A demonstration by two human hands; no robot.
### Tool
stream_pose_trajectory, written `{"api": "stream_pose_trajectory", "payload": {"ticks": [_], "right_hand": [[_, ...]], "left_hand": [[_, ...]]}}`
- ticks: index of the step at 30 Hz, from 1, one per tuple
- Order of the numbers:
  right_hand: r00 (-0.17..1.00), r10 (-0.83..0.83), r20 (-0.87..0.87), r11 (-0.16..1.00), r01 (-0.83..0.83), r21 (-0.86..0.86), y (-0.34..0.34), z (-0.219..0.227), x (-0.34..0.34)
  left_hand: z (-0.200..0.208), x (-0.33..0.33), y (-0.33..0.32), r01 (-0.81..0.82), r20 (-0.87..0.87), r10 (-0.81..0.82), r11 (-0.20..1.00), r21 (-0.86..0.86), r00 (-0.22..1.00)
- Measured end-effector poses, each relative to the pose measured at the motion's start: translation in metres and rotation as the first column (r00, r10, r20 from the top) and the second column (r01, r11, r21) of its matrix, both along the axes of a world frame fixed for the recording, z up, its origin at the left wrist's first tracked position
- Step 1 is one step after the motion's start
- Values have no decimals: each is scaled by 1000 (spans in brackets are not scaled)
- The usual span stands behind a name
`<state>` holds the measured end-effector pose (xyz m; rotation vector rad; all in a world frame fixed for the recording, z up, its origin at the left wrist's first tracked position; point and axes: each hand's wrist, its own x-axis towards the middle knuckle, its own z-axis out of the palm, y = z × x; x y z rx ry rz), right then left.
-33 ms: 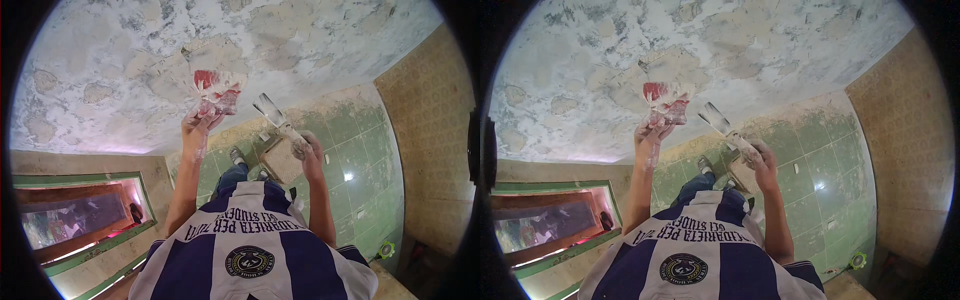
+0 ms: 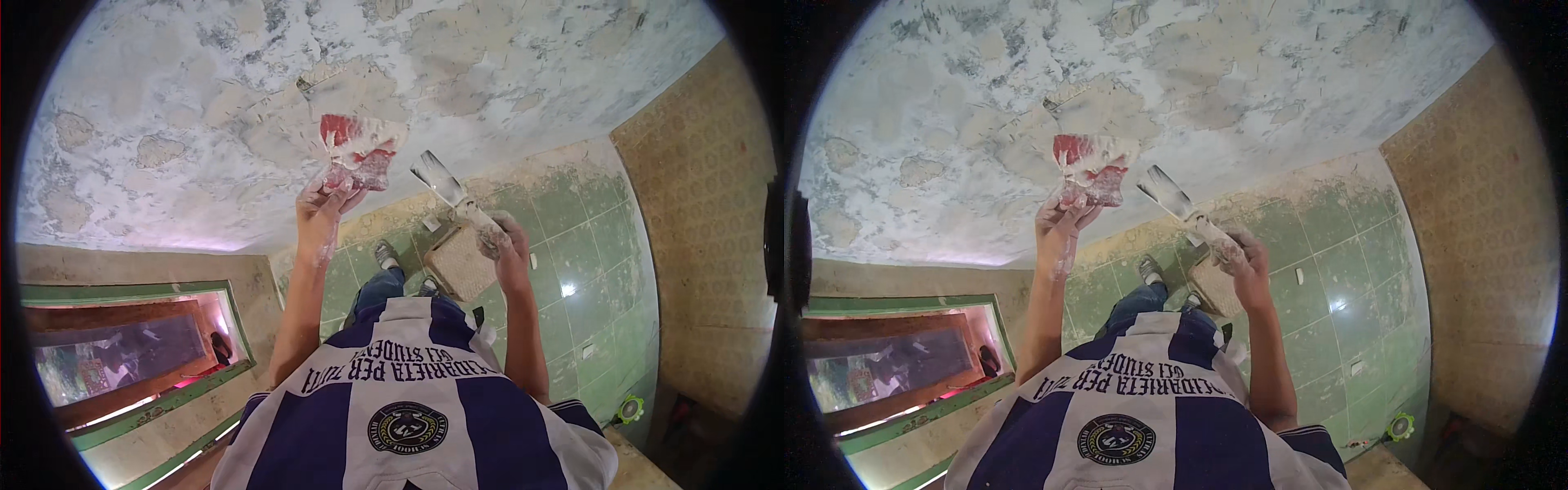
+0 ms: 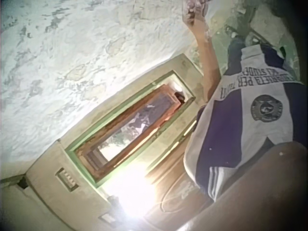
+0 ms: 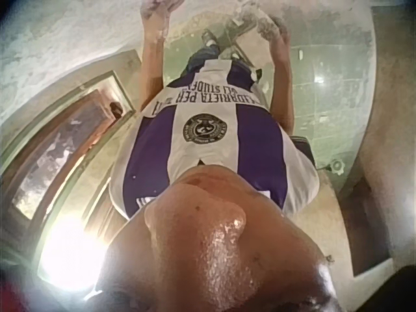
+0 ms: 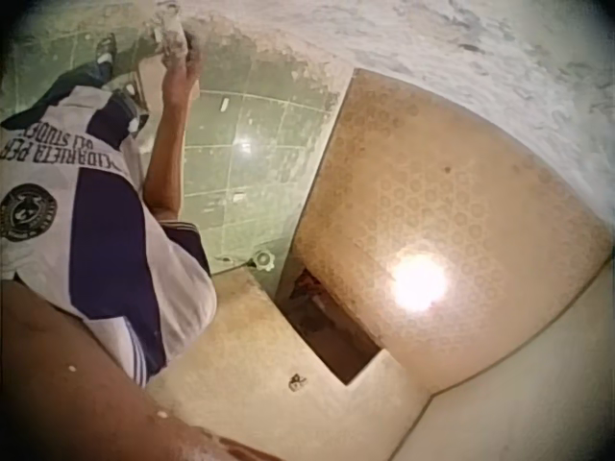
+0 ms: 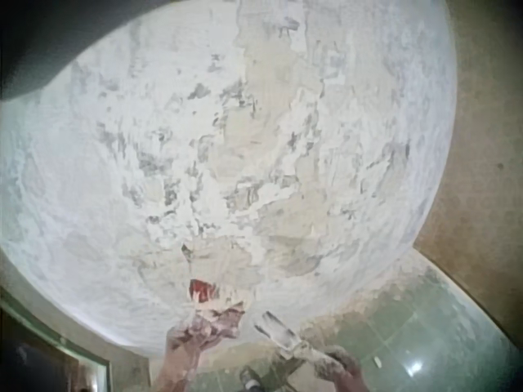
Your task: The person plasters a wall using a putty knife to apply plaster mixture from a mixing container.
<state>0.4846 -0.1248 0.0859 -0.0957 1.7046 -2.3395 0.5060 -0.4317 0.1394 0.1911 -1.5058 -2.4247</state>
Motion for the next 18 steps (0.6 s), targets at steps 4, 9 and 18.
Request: {"api": "stream_pose_trajectory", "payload": {"ticks": [4, 9, 18], "right_hand": [[998, 36, -50, 981, -25, 193, 3, 13, -18], [998, 54, 13, 990, -55, 127, 1, -3, -13], [993, 102, -61, 966, -84, 244, -16, -16, -6]], "left_hand": [[22, 5, 0, 2, 54, 6, 989, -145, 999], [15, 11, -15, 33, 50, -22, 970, -239, 998], [2, 31, -13, 82, 85, -63, 965, -250, 994]]}}
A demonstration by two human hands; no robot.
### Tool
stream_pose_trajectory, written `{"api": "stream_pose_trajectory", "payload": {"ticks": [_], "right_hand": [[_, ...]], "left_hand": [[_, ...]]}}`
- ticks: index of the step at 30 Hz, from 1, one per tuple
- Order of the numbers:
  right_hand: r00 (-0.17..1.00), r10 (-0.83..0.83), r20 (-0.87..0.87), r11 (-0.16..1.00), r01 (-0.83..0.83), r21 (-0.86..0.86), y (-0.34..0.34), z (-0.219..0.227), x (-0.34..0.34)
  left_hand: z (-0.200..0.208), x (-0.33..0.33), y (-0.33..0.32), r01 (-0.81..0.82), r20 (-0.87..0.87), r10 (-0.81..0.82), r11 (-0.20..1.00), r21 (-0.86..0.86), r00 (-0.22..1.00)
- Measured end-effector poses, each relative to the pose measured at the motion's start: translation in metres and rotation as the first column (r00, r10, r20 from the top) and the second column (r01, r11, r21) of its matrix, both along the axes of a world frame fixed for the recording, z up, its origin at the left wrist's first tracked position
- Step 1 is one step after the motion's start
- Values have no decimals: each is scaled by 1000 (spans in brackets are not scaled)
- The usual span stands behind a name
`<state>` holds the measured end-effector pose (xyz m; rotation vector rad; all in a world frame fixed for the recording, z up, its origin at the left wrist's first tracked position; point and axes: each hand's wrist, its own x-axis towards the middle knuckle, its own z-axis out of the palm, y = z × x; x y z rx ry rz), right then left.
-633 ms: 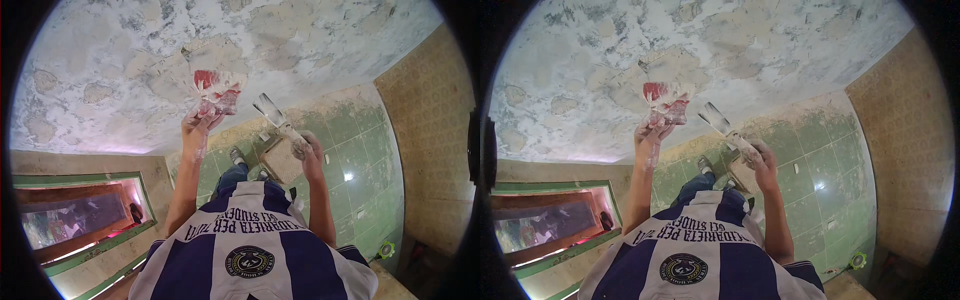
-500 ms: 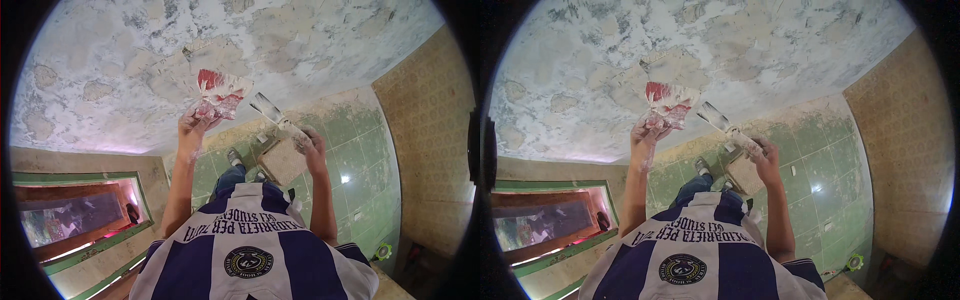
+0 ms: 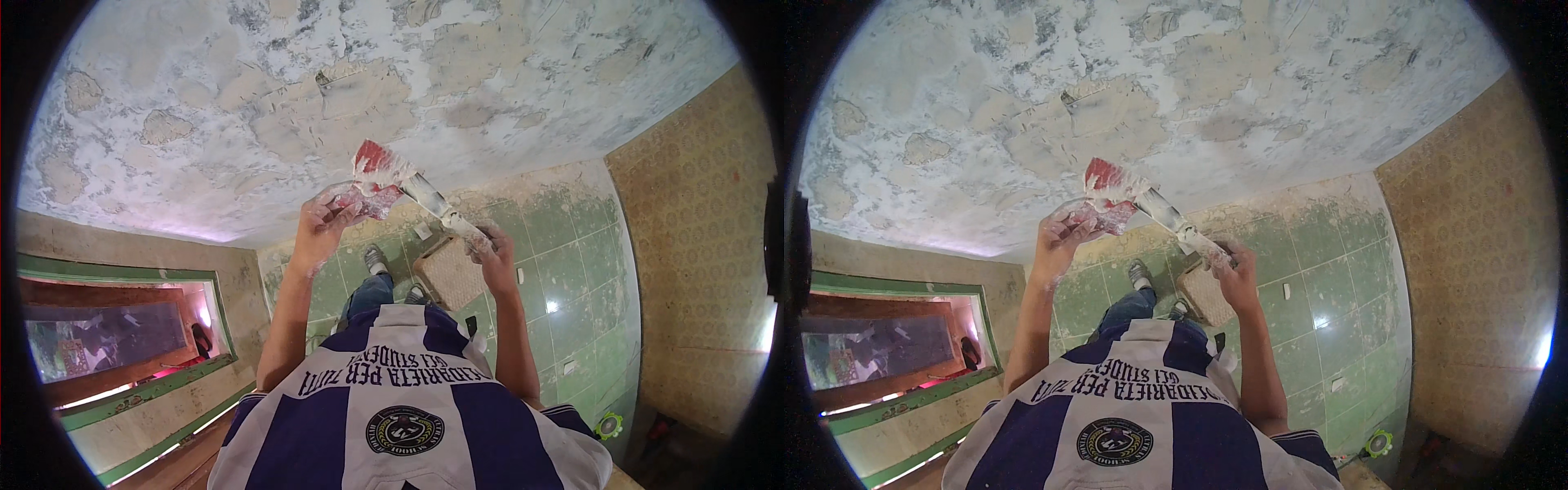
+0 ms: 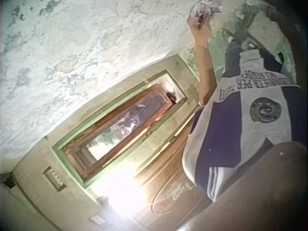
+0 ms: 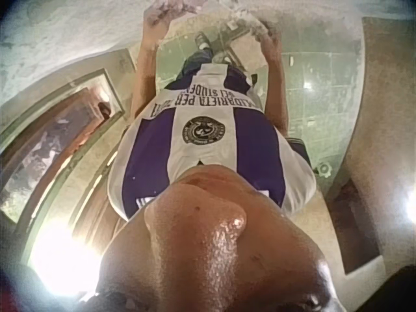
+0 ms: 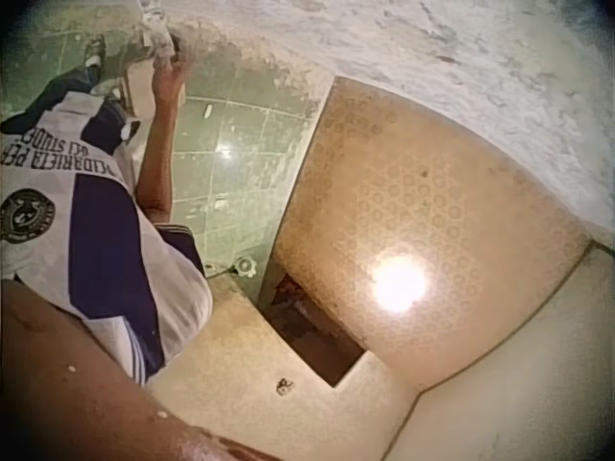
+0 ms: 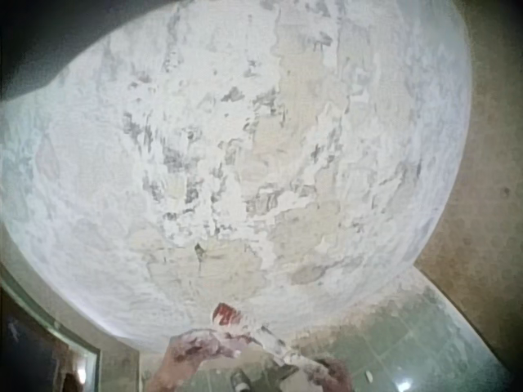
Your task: The person plasters a wall using a putty knife to apply plaster mixture from a mixing container.
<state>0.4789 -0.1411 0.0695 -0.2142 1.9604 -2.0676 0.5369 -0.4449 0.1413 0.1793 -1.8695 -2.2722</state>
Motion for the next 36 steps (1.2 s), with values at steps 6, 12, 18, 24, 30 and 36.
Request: {"api": "stream_pose_trajectory", "payload": {"ticks": [6, 12, 18, 24, 30, 36], "right_hand": [[999, 42, -12, 999, -42, -34, -14, 3, 2], [993, 43, 108, 970, -15, -243, -41, 30, 4], [998, 66, -17, 995, -67, -69, -22, 12, 2], [991, 129, 44, 991, -130, 21, -33, 6, 10], [977, 160, 138, 960, -122, -251, -71, 22, 12], [980, 170, 106, 977, -154, -146, -41, 7, 11]], "left_hand": [[23, 10, 3, 74, 32, -69, 973, -218, 997], [21, 14, 1, 126, 111, -87, 903, -411, 990], [12, 13, -15, -134, 99, 148, 981, -141, 984], [10, 17, -5, -91, 75, 109, 972, -218, 991], [1, 19, 7, -70, 40, 100, 886, -459, 994], [-1, 15, -15, -235, 98, 240, 970, -56, 966]]}}
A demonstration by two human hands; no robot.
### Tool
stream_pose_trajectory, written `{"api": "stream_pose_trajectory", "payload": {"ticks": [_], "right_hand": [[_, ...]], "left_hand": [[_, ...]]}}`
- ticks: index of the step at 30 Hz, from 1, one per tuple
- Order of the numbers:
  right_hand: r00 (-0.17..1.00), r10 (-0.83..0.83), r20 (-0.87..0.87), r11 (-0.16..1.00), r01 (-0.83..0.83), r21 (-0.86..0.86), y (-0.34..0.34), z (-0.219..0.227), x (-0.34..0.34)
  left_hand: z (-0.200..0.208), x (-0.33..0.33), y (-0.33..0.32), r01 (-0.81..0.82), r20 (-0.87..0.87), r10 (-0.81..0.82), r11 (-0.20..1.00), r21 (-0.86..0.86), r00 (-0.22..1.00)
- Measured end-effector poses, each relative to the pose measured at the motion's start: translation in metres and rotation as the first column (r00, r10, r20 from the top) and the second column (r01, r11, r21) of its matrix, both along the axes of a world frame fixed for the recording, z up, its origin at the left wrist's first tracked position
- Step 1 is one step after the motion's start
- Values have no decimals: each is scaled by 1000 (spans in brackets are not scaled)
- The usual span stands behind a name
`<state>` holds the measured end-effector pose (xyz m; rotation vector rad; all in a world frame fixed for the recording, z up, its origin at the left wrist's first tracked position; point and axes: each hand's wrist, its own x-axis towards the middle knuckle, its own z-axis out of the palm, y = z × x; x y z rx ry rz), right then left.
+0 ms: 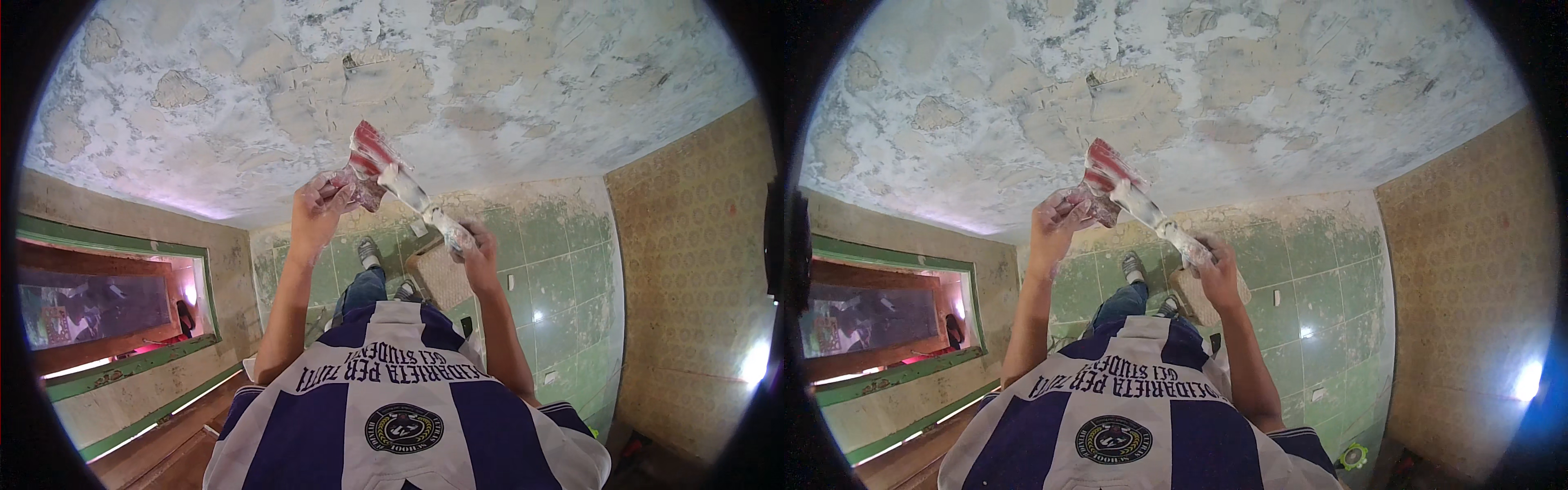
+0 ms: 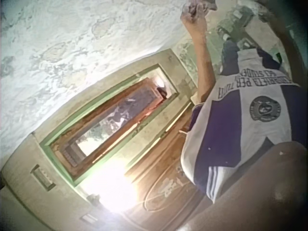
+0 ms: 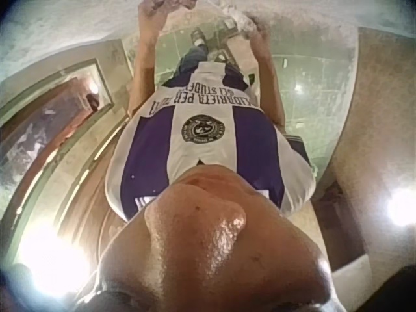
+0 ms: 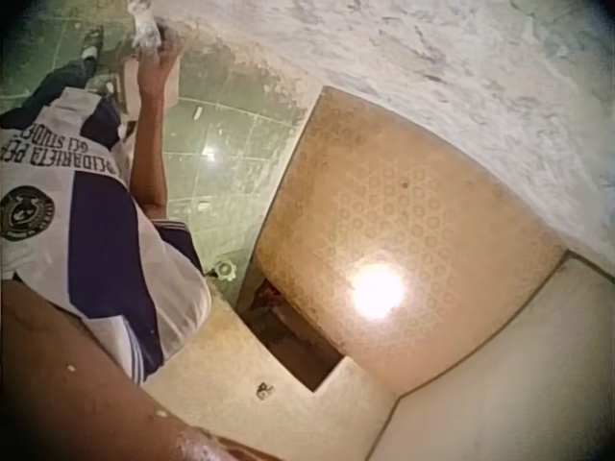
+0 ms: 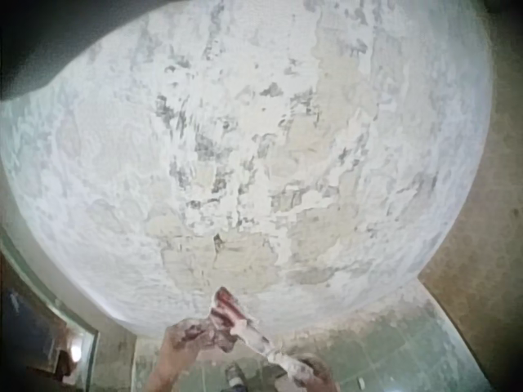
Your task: The person plasters a wall using a putty knife to apply plaster mixture from a mixing container.
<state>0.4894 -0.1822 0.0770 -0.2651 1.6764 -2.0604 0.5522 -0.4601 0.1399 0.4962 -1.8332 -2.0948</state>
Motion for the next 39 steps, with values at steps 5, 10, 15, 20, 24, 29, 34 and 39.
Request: {"api": "stream_pose_trajectory", "payload": {"ticks": [5, 10, 15, 20, 24, 29, 34, 39], "right_hand": [[999, -16, 30, 998, 14, 56, -24, -11, 6], [988, -72, 133, 990, 87, -109, -55, 12, -19], [996, -82, 45, 986, 87, -139, -49, 24, -59], [1000, -10, 22, 1000, 10, -8, -53, 39, -93], [999, 16, 36, 999, -18, 44, -68, 42, -117], [999, -30, -43, 995, 35, 98, -80, 43, -138], [970, -41, -238, 988, 74, 132, -82, 35, -163], [957, -71, -280, 991, 100, 91, -76, 27, -171]], "left_hand": [[-2, 4, 10, 130, 19, -129, 964, -231, 991], [-16, 1, 15, 223, 139, -184, 903, -367, 973], [-47, -23, -24, -20, 190, -32, 963, 269, 981], [-58, -58, -50, -87, 154, 33, 928, 361, 987], [-68, -87, -71, -81, 105, 33, 865, 495, 994], [-63, -116, -79, 31, 3, -43, 765, 644, 999], [-44, -131, -62, -60, -47, 129, 715, 697, 991], [-34, -139, -42, 18, -157, 144, 678, 734, 977]]}}
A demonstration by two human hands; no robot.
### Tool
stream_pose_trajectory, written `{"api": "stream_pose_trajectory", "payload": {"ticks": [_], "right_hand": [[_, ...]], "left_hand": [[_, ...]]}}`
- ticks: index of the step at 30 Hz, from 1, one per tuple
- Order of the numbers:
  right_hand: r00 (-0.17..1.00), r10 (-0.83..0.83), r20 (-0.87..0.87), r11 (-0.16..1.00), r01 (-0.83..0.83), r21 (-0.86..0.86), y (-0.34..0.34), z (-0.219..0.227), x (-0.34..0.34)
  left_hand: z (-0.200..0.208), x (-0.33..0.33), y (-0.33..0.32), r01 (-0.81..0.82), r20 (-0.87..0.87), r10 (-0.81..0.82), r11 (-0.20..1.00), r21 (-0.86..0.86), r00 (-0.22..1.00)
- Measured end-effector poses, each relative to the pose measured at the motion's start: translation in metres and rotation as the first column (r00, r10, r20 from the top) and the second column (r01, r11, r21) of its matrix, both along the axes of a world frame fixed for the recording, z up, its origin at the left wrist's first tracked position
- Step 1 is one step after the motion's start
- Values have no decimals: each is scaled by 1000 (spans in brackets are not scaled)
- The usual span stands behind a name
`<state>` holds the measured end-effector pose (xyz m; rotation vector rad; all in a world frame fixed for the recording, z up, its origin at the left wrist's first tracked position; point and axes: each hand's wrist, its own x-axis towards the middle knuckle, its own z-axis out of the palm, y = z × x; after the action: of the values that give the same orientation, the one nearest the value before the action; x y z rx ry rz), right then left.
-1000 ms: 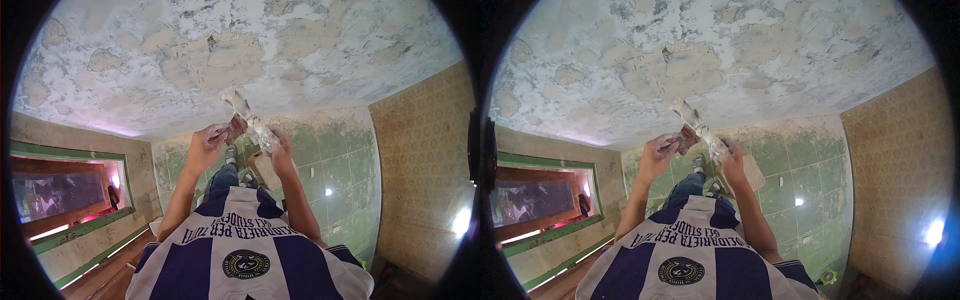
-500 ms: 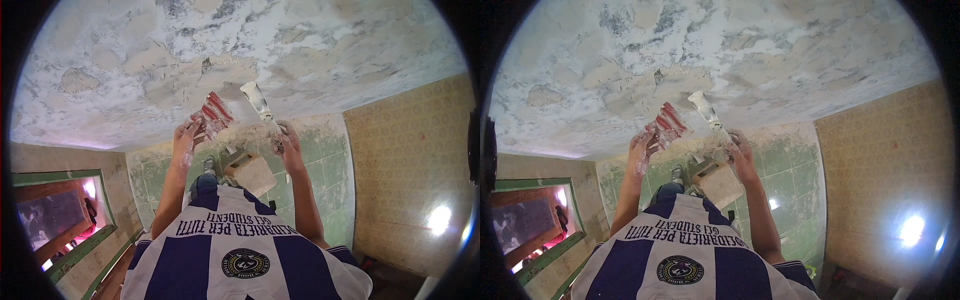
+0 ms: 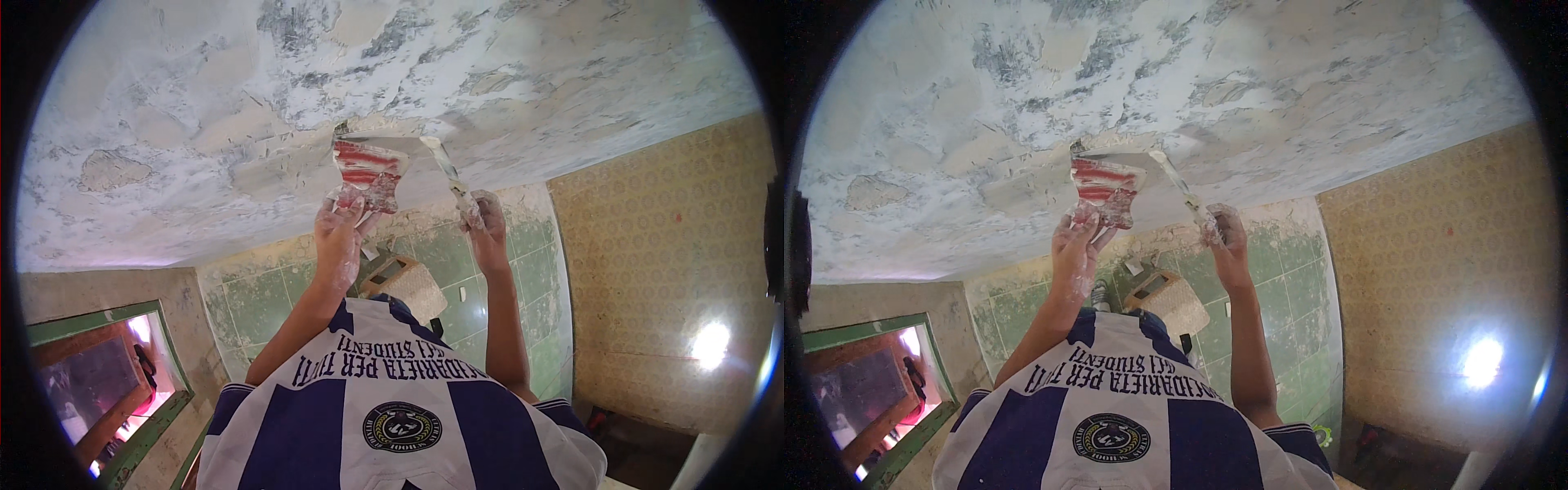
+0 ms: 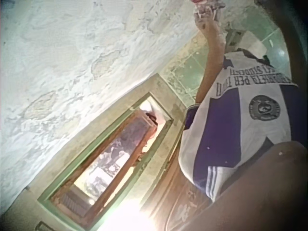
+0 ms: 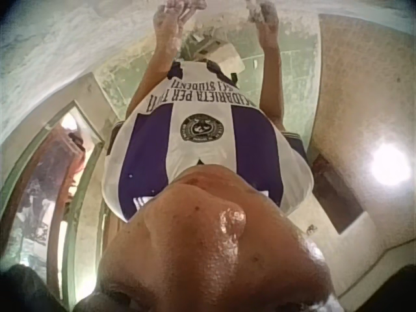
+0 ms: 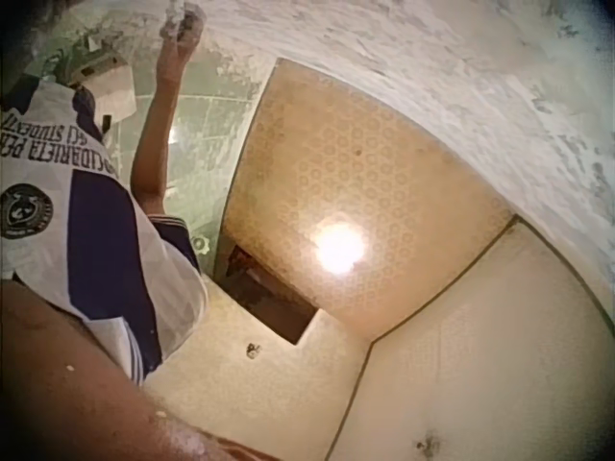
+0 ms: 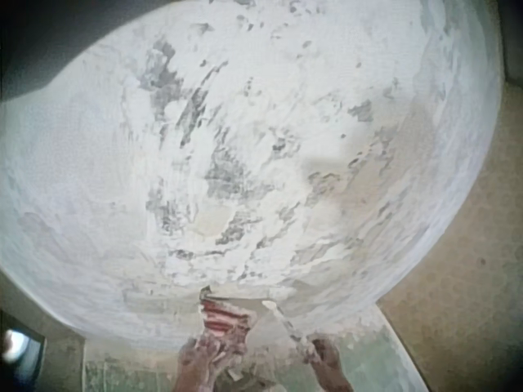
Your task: The person plasters a wall using a putty knife to apply plaster mixture from a mixing container.
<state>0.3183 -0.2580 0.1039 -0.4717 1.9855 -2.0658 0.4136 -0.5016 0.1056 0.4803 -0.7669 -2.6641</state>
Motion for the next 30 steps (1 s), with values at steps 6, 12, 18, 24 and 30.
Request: {"api": "stream_pose_trajectory", "payload": {"ticks": [6, 12, 18, 24, 30], "right_hand": [[1000, -8, -14, 998, 9, 56, 1, -19, -2], [1000, 2, 23, 1000, -2, 13, 4, -17, -2], [998, -45, 37, 999, 44, 22, 5, -15, 1], [999, -21, 40, 998, 23, -63, 10, -10, 4], [996, -37, 79, 998, 41, -42, 16, -11, 7]], "left_hand": [[-21, -17, 11, 16, -27, -15, 1000, 22, 1000], [-39, -31, 9, -27, -55, 28, 1000, 5, 998], [-57, -47, 8, -163, -74, 157, 983, -84, 985], [-66, -52, 10, -204, -67, 195, 965, -165, 979], [-54, -57, 8, -204, -111, 183, 955, -217, 977]]}}
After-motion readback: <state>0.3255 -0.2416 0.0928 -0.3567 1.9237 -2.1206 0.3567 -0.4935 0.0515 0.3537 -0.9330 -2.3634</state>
